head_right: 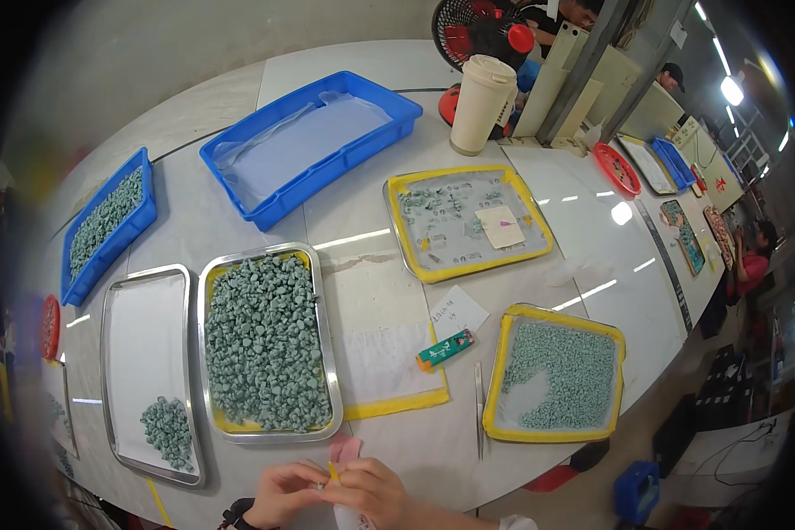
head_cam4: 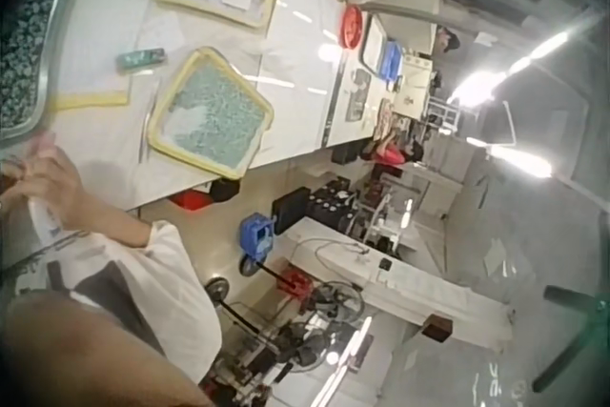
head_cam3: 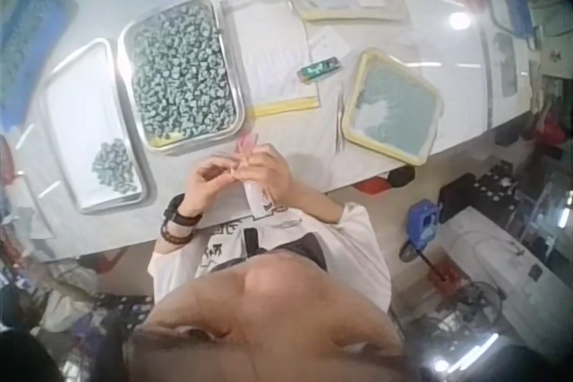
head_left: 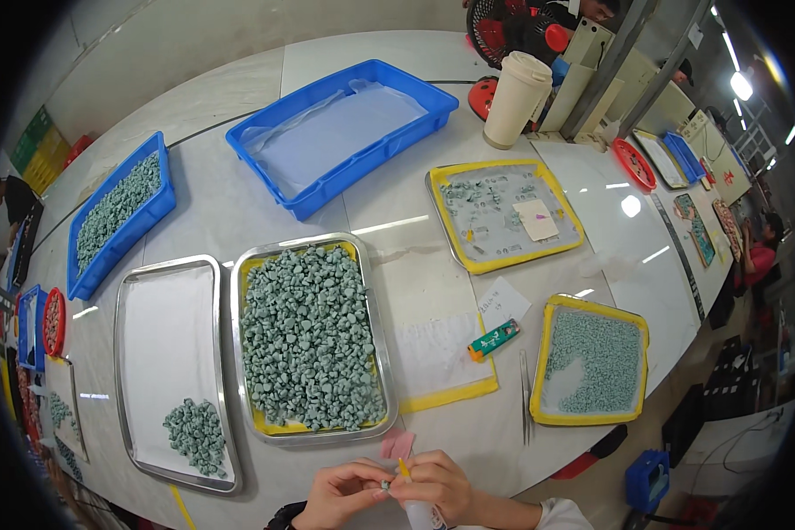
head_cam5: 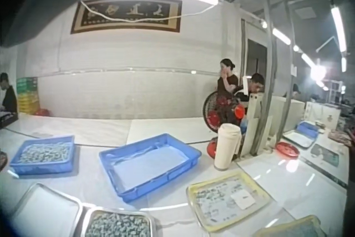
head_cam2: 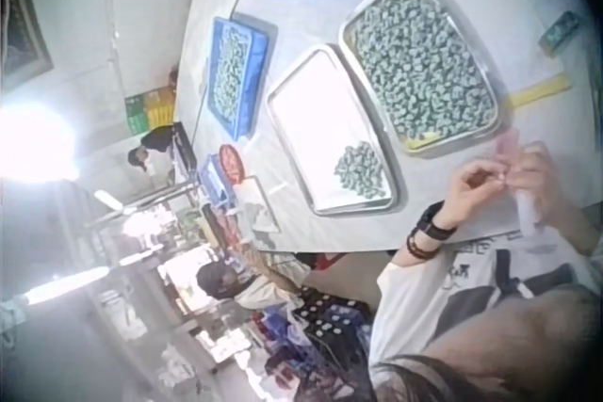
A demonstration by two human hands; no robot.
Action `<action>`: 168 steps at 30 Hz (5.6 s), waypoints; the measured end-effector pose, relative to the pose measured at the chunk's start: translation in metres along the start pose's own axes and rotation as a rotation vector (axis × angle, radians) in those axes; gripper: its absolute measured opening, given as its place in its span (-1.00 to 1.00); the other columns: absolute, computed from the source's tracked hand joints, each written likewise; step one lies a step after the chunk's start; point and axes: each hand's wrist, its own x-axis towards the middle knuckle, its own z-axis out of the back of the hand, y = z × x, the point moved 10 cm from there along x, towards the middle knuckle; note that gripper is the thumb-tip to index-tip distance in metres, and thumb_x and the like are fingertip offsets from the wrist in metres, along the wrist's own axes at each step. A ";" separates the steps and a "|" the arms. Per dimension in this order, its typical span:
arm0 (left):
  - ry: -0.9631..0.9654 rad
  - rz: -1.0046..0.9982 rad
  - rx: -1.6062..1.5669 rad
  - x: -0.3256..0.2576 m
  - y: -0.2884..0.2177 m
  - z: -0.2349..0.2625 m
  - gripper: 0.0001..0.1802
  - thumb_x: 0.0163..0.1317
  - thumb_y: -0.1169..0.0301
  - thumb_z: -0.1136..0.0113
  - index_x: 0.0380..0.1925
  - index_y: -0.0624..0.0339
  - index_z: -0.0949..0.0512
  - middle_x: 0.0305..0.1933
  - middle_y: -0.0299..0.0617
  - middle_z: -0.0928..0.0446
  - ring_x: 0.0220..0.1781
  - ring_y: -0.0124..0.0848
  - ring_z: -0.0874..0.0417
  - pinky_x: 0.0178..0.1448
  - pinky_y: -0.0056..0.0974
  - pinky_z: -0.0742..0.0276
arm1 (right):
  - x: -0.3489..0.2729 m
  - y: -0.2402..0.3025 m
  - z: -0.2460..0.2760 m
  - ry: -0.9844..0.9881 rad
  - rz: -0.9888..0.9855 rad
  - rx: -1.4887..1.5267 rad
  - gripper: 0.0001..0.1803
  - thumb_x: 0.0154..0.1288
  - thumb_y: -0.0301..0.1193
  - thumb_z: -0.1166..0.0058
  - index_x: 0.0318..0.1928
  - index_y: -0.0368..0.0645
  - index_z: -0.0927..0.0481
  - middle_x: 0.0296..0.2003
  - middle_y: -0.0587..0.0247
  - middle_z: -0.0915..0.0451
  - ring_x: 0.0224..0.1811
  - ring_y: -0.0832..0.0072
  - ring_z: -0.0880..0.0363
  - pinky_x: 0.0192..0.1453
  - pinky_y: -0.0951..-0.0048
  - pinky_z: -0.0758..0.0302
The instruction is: Assembling small plastic toy components at a factory workbench.
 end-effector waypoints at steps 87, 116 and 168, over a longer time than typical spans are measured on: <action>-0.122 -0.054 0.039 0.002 -0.005 0.015 -0.83 0.18 0.56 -0.14 -0.23 0.32 -0.44 -0.23 0.02 -0.56 -0.24 -0.29 -0.59 -0.16 -0.22 -0.53 | -0.017 -0.062 0.018 0.335 -0.149 -0.546 -0.74 -0.04 -0.53 -0.20 -0.27 -0.21 -0.50 -0.30 0.13 -0.55 -0.14 0.18 -0.51 -0.02 0.16 -0.45; -0.068 0.031 0.030 0.003 0.002 0.009 -0.83 0.20 0.55 -0.09 -0.19 0.32 -0.46 -0.24 0.00 -0.58 -0.24 -0.30 -0.60 -0.14 -0.22 -0.51 | -0.045 -0.086 0.181 -0.041 -0.466 -1.165 -0.88 -0.05 -0.59 -0.20 -0.44 -0.18 -0.54 -0.42 0.30 -0.44 -0.28 0.37 -0.41 -0.09 0.38 -0.24; -0.035 0.101 -0.174 0.003 0.003 0.008 -0.76 0.25 0.59 -0.05 -0.07 0.39 -0.47 -0.14 0.02 -0.57 -0.15 -0.36 -0.62 -0.04 -0.30 -0.57 | 0.021 -0.013 -0.003 0.351 -0.147 -0.565 -0.74 -0.33 -0.51 -0.30 -0.46 0.00 -0.63 -0.44 0.44 -0.37 -0.34 0.40 -0.35 0.03 0.12 -0.24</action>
